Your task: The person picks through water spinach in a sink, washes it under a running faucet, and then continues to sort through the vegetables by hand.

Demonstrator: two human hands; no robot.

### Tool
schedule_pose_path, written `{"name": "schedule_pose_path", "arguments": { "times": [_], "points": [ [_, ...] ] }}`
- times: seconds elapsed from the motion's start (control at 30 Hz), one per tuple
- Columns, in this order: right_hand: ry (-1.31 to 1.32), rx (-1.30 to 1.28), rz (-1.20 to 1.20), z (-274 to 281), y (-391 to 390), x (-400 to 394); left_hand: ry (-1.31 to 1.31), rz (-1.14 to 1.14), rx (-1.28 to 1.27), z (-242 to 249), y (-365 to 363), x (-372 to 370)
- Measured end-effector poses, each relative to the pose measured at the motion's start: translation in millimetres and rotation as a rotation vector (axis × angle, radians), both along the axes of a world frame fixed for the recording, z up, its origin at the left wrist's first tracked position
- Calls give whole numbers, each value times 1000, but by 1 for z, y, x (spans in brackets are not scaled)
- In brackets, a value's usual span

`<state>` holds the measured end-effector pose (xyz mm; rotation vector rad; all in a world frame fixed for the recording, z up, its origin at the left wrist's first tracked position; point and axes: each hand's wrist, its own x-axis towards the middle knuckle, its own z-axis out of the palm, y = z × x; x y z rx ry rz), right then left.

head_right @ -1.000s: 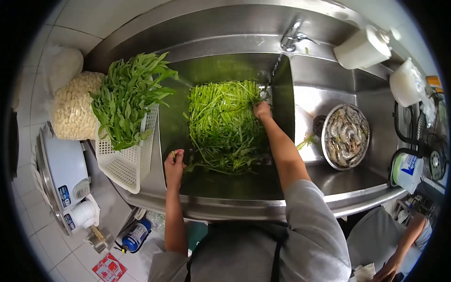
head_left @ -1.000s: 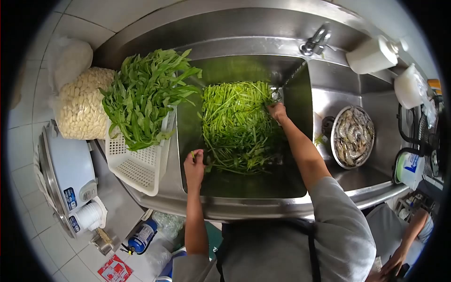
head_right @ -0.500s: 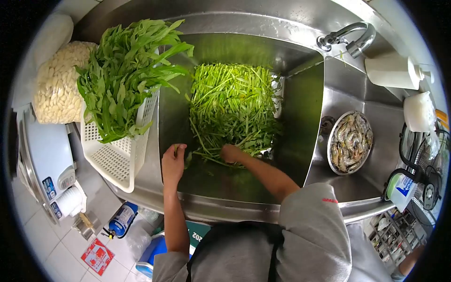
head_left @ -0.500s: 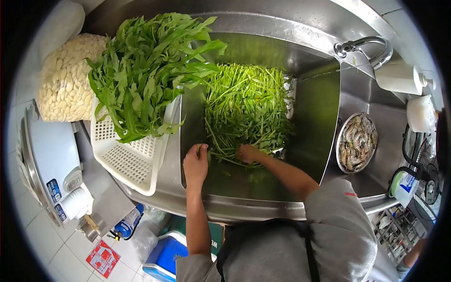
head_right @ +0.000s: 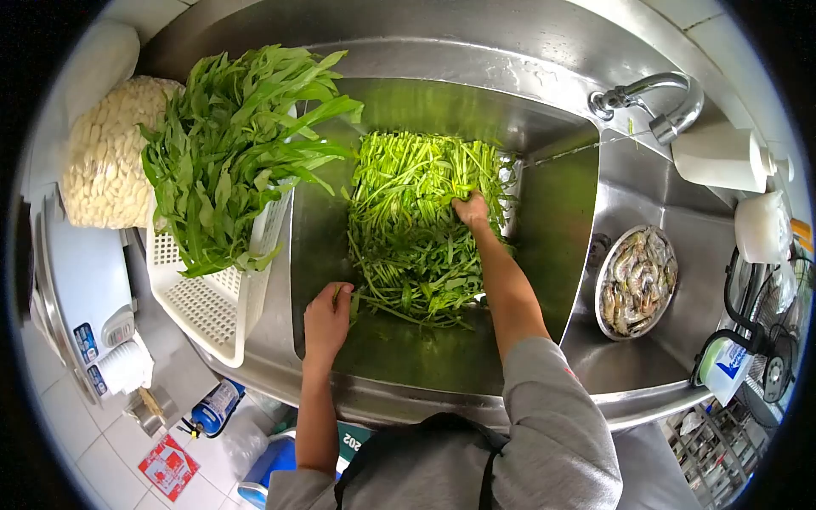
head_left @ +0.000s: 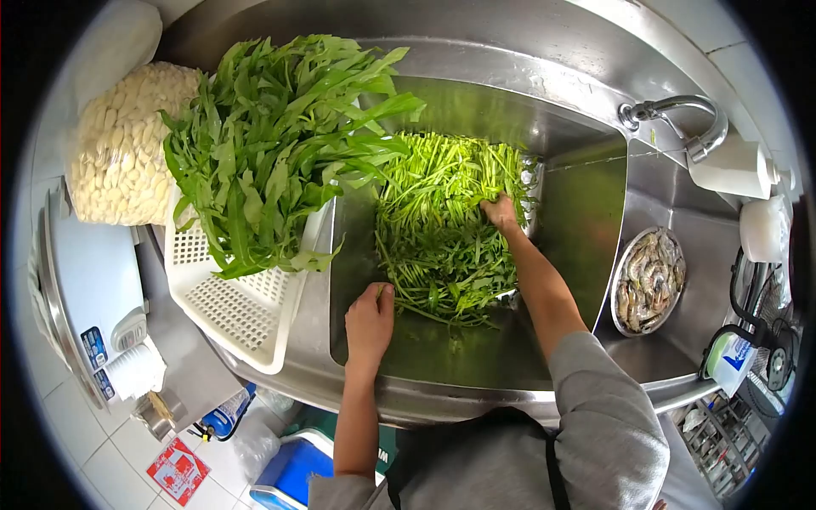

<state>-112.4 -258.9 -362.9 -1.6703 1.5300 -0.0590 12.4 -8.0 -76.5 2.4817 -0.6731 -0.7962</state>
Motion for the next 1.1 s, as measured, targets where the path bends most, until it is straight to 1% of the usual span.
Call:
{"name": "schedule_pose_path", "arguments": {
  "times": [0.03, 0.1, 0.13, 0.17, 0.23, 0.27, 0.33, 0.4, 0.43, 0.47, 0.5, 0.57, 0.6, 0.63, 0.67, 0.7, 0.73, 0.77, 0.8, 0.87, 0.9, 0.97, 1.0, 1.03, 1.1],
  "points": [
    [3, 2, 7, -9, -3, -8, 5, -8, 2, 0, 0, 1],
    [-237, 256, -96, -12, -10, -18, 9, -12, 0, 1, 1, 2],
    [-347, 398, -173, 39, -7, -15, 9, -2, -17, 1, 1, 2],
    [-132, 401, -130, 39, -16, -19, 8, 12, -37, 0, 1, 3],
    [-204, 501, 7, 76, -23, -23, -9, 1, -51, -1, 2, 3],
    [-198, 492, 20, 88, -27, -21, -29, -18, -57, -2, 3, 3],
    [-285, 682, 146, 106, -40, -23, -44, -12, -113, -8, 7, 3],
    [-261, 690, 185, 125, -53, -24, -65, -10, -176, -15, 9, 1],
    [-246, 709, 212, 148, -54, -17, -68, -16, -198, -16, 7, 0],
    [-512, 702, 62, 174, -50, -19, -73, -24, -220, -16, 7, 0],
    [-579, 680, 142, 185, -59, -23, -83, -21, -240, -6, 3, -1],
    [-654, 698, 18, 251, -51, -12, 47, -75, -211, 15, -12, -9],
    [-673, 701, -4, 271, -47, -6, -55, -137, -376, 11, -18, -16],
    [-695, 707, -25, 284, -47, 0, -12, -180, -404, 19, -32, -21],
    [-613, 670, 142, 280, -57, 2, 22, -191, -547, 23, -45, -27],
    [-695, 660, 68, 307, -44, 12, 9, -254, -524, 20, -60, -30],
    [-721, 645, 17, 317, -36, 19, 53, -327, -340, 46, -74, -30],
    [-748, 633, -36, 325, -31, 22, 62, -370, -205, 56, -88, -30],
    [-762, 629, -37, 327, -28, 24, -79, -386, -323, 39, -95, -31],
    [-738, 583, 45, 327, -26, 28, -74, -463, -240, 41, -104, -25],
    [-747, 578, 38, 337, -21, 27, -71, -499, -222, 41, -105, -22],
    [-473, 236, 186, 361, -10, 29, 44, -485, -215, 53, -101, -11],
    [-601, 283, 124, 360, -8, 27, -25, -535, -320, 58, -97, -6],
    [-610, 276, 115, 357, -4, 26, -31, -548, -321, 63, -95, -8],
    [-747, 237, -9, 357, 1, 29, -30, -587, -253, 75, -98, -14]
  ]
}}
